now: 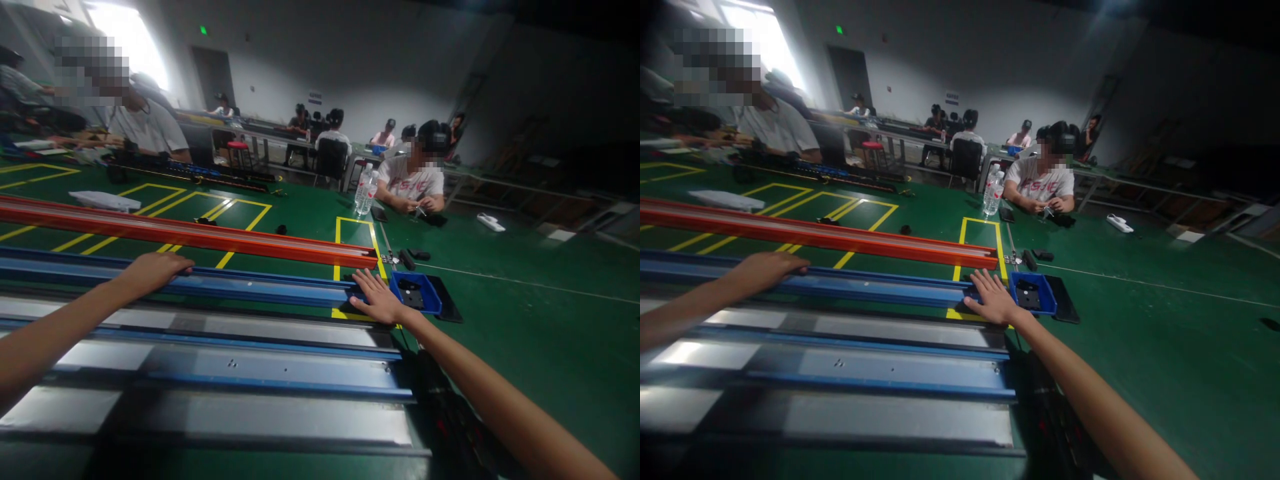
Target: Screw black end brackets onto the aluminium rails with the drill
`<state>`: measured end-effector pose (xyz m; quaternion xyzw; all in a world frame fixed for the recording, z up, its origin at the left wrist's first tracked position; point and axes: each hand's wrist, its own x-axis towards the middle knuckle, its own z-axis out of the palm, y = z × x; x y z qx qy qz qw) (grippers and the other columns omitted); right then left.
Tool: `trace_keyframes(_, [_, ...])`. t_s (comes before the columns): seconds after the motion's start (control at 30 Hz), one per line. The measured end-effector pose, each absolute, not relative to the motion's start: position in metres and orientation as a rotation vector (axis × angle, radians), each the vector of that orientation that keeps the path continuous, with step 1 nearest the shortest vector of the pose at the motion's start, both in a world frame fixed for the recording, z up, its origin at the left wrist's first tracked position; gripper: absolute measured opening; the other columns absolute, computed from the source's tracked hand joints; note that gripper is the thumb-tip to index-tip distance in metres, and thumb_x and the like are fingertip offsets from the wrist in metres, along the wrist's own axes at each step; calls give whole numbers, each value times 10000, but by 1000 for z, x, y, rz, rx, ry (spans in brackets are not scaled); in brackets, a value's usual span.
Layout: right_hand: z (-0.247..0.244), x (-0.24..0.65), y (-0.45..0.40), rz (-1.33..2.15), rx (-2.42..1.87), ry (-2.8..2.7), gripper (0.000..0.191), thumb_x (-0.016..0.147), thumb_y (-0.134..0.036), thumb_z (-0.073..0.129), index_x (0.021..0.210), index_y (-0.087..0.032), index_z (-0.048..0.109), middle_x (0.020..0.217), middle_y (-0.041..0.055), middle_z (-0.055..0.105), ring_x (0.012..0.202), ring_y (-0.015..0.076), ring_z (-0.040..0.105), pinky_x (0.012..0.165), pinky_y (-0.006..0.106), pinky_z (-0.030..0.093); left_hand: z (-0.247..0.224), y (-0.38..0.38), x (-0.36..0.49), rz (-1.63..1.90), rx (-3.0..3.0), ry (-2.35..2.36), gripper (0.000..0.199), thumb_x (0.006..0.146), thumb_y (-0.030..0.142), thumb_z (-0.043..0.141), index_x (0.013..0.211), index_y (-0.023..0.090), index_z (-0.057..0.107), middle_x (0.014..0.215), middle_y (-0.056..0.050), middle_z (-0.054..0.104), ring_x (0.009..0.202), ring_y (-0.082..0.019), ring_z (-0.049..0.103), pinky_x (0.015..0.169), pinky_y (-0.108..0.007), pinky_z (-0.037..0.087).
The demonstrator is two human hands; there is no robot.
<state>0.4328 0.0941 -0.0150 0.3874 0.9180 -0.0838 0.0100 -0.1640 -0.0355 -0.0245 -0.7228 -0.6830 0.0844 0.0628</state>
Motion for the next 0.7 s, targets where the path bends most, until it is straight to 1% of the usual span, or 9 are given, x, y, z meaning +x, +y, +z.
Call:
trace_keyframes(0.13, [-19, 432, 102, -237, 1217, 2882, 921, 975, -773, 250, 1649, -148, 201, 1703, 114, 131, 1573, 305, 17, 1280, 541, 87, -23, -31, -163, 247, -2162, -2075, 371, 874, 142, 499, 1147, 232, 733, 1201, -90, 753, 1099, -251, 695, 909, -333, 528])
trace_keyframes(0.23, [-20, 430, 108, -225, 1220, 2891, 916, 973, -773, 259, 1653, -163, 191, 1703, 104, 126, 1571, 302, 22, 1282, 534, 90, -22, -28, -161, 254, -2159, -2072, 380, 871, 118, 484, 1131, 230, 738, 1169, -88, 760, 1077, -250, 697, 917, -339, 524])
trace_keyframes(0.33, [-22, 429, 115, -218, 1218, 2899, 920, 969, -780, 253, 1655, -172, 180, 1701, 101, 124, 1572, 299, 30, 1281, 539, 86, -19, -25, -159, 266, -2158, -2074, 373, 895, 134, 455, 1107, 233, 744, 1138, -83, 765, 1063, -254, 698, 900, -346, 528])
trace_keyframes(0.43, [-24, 428, 123, -216, 1217, 2906, 932, 960, -794, 246, 1654, -175, 185, 1699, 102, 129, 1574, 295, 39, 1281, 543, 87, -18, -22, -157, 284, -2150, -2082, 384, 911, 146, 436, 1131, 232, 739, 1161, -84, 759, 1091, -260, 689, 900, -353, 526])
trace_keyframes(0.57, [-25, 426, 131, -217, 1220, 2908, 956, 949, -811, 231, 1650, -162, 198, 1699, 105, 125, 1576, 290, 40, 1282, 540, 85, -16, -18, -155, 306, -2123, -2102, 420, 898, 124, 440, 1184, 236, 727, 1178, -89, 752, 1110, -264, 681, 916, -360, 516])
trace_keyframes(0.7, [-25, 424, 136, -221, 1220, 2903, 953, 945, -818, 223, 1651, -177, 200, 1699, 94, 145, 1577, 287, 55, 1283, 536, 84, -14, -15, -152, 329, -2110, -2124, 409, 910, 129, 422, 1163, 231, 727, 1160, -97, 751, 1105, -283, 678, 884, -373, 517])
